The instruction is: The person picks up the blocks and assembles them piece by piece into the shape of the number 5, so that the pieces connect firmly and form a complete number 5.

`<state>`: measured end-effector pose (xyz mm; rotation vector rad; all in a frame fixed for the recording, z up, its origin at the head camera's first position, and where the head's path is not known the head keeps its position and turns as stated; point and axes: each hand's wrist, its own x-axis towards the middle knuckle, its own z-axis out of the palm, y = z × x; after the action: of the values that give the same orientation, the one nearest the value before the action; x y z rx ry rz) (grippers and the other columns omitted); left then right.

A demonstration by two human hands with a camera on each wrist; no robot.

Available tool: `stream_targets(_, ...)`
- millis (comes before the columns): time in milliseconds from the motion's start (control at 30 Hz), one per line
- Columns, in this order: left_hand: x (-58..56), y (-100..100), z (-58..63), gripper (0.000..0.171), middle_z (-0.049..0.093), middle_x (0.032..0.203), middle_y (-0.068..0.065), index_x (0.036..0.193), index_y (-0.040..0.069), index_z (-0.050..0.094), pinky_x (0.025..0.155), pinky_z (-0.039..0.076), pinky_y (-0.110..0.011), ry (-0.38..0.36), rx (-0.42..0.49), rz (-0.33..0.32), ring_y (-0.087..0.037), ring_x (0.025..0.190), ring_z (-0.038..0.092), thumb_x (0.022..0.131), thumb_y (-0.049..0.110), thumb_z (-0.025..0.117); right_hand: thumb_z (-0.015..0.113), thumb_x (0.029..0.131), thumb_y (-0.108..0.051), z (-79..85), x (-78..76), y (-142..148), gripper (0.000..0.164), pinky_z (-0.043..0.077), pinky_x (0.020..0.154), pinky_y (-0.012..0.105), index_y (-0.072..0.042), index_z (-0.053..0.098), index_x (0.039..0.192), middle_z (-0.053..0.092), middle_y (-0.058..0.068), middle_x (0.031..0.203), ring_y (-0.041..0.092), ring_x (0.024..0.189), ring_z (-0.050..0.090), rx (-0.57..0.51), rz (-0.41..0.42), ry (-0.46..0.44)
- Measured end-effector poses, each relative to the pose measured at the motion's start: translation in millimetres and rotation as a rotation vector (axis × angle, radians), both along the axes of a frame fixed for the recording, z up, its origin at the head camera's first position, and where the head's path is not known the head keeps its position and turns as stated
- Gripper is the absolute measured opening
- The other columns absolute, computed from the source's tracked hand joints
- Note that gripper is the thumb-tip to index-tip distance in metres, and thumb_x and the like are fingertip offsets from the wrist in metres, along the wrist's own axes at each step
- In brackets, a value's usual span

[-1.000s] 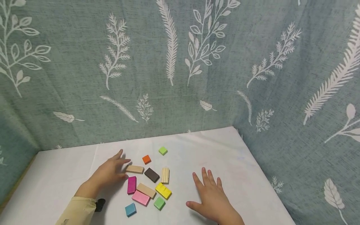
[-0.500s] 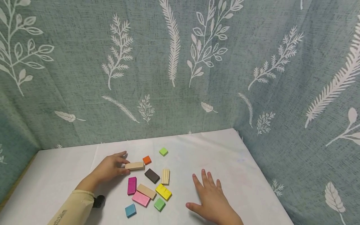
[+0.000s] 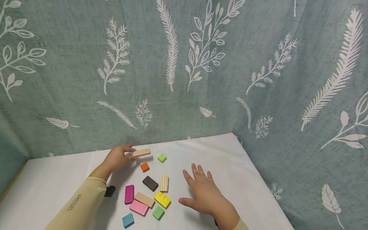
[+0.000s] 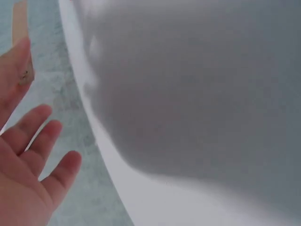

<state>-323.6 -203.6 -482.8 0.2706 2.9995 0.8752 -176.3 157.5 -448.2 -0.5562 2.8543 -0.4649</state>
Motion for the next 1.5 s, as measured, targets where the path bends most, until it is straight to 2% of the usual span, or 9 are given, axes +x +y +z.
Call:
stream_targets(200,-10.8,12,-11.6,0.036,0.058,0.142,-0.023,0.117,0.009,0.075,0.107,0.044,-0.061,-0.048,-0.047,0.001,-0.046,0.133,0.052,0.086,0.026,0.08,0.066,0.087,-0.065,-4.3,-1.1,-6,0.092,0.015,0.12,0.07,-0.021,0.031,0.16,0.014,0.017,0.169,0.039,0.157,0.011,-0.006,0.018,-0.085)
stream_targets(367,-14.5,19,-16.0,0.034,0.058,0.143,-0.022,0.115,0.011,0.077,0.104,0.046,-0.061,-0.041,-0.111,0.005,-0.046,0.131,0.054,0.084,0.026,0.082,0.068,0.086,-0.064,-7.1,-2.2,-4,0.092,0.016,0.12,0.07,-0.02,0.033,0.159,0.016,0.018,0.168,0.04,0.156,0.013,0.007,0.002,-0.078)
stream_targets(533,-11.9,28,-19.0,0.033,0.058,0.143,-0.021,0.112,0.012,0.078,0.102,0.048,-0.06,-0.078,-0.159,0.011,-0.045,0.13,0.055,0.084,0.027,0.082,0.068,0.086,-0.063,-9.7,-4.8,0,0.091,0.016,0.119,0.071,-0.019,0.034,0.159,0.017,0.019,0.168,0.041,0.156,0.013,0.001,0.001,-0.074)
stream_targets(800,-7.9,33,-18.7,0.034,0.059,0.142,-0.02,0.113,0.012,0.078,0.104,0.047,-0.06,-0.062,-0.179,0.023,-0.045,0.13,0.055,0.084,0.028,0.082,0.068,0.087,-0.063,-14.4,-8.0,-2,0.091,0.015,0.12,0.07,-0.02,0.033,0.159,0.016,0.019,0.168,0.041,0.156,0.013,-0.004,0.01,-0.088)
stream_targets(1000,-3.3,29,-18.4,0.052,0.056,0.144,-0.023,0.13,0.006,0.068,0.107,0.044,-0.062,-0.032,-0.193,0.013,-0.047,0.131,0.053,0.085,0.028,0.082,0.067,0.087,-0.064,-12.1,-15.0,-6,0.091,0.016,0.12,0.07,-0.019,0.034,0.159,0.017,0.019,0.168,0.042,0.156,0.013,0.022,0.028,-0.087)
stream_targets(1133,7.6,29,-11.6,0.049,0.053,0.147,-0.024,0.132,0.006,0.067,0.107,0.044,-0.062,0.072,-0.152,-0.008,-0.048,0.133,0.051,0.09,0.03,0.076,0.068,0.089,-0.06,-5.8,-32.9,-12,0.087,0.018,0.12,0.069,-0.019,0.035,0.158,0.019,0.019,0.167,0.042,0.155,0.015,0.052,0.052,-0.054)
stream_targets(1267,20.0,36,-8.9,0.03,0.057,0.145,-0.02,0.112,0.015,0.079,0.102,0.049,-0.059,0.173,-0.191,-0.101,-0.043,0.132,0.054,0.091,0.036,0.074,0.069,0.093,-0.05,0.9,-67.1,-27,0.077,0.025,0.12,0.065,-0.018,0.039,0.157,0.026,0.018,0.166,0.039,0.154,0.023,0.094,0.101,0.023)
stream_targets(1367,27.8,40,-14.8,0.023,0.058,0.144,-0.017,0.1,0.02,0.082,0.099,0.052,-0.055,0.196,-0.259,-0.145,-0.038,0.13,0.057,0.086,0.037,0.08,0.068,0.095,-0.042,-1.8,-99.2,-49,0.068,0.032,0.119,0.058,-0.019,0.043,0.155,0.033,0.014,0.164,0.033,0.151,0.033,0.162,0.132,0.08)
stream_targets(1500,39.8,42,-20.8,0.025,0.06,0.143,-0.014,0.101,0.021,0.083,0.097,0.054,-0.054,0.198,-0.334,-0.125,-0.035,0.127,0.06,0.08,0.033,0.085,0.067,0.097,-0.033,-18.7,-134.6,-80,0.06,0.04,0.117,0.049,-0.021,0.047,0.152,0.041,0.009,0.16,0.026,0.147,0.041,0.261,0.145,0.11)
